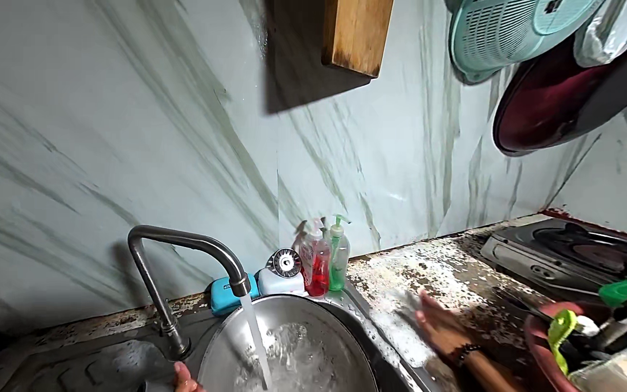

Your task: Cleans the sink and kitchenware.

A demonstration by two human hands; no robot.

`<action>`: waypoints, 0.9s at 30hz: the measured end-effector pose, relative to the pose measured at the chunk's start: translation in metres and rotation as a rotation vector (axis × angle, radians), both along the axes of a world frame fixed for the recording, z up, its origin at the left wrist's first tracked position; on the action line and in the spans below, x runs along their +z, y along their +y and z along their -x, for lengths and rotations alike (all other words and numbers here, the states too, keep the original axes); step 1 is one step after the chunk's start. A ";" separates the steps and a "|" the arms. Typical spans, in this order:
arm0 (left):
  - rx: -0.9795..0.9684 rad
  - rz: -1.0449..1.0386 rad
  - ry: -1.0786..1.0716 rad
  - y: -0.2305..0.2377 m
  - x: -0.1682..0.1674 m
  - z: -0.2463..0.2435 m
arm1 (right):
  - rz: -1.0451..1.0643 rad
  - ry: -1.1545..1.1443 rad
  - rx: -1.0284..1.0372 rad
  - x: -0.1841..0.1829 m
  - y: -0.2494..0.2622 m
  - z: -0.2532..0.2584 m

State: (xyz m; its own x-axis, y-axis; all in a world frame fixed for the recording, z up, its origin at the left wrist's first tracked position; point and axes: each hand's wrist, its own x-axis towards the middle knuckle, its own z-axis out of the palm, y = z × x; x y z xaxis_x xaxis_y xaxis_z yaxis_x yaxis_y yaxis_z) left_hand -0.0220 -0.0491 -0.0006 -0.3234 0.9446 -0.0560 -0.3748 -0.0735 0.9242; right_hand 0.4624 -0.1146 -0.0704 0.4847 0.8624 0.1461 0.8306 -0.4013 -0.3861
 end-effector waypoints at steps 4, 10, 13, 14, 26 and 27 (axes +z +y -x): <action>-0.015 -0.072 -0.008 0.001 0.013 -0.016 | 0.167 0.004 0.315 0.018 0.002 0.064; 0.085 -0.174 0.014 -0.001 0.049 -0.037 | -0.140 0.719 0.263 0.029 0.028 0.174; 0.107 -0.259 0.173 -0.013 0.074 -0.036 | -0.324 1.054 0.018 0.012 0.051 0.199; 0.114 -0.296 0.229 -0.017 0.078 -0.036 | -0.277 1.009 -0.002 0.011 0.049 0.208; 0.230 -0.221 0.162 -0.015 0.066 -0.008 | -0.321 1.839 -0.240 0.034 0.039 0.221; 0.242 -0.187 0.130 -0.011 0.059 -0.005 | -0.362 1.863 -0.111 0.047 0.040 0.207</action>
State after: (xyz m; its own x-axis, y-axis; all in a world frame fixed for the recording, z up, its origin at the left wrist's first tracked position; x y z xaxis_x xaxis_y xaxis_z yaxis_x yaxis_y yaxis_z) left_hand -0.0166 -0.0597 0.0581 -0.5324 0.8298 0.1671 -0.2061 -0.3185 0.9253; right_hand 0.2555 -0.0751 -0.0233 0.2605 0.8727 -0.4130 -0.7030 -0.1217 -0.7006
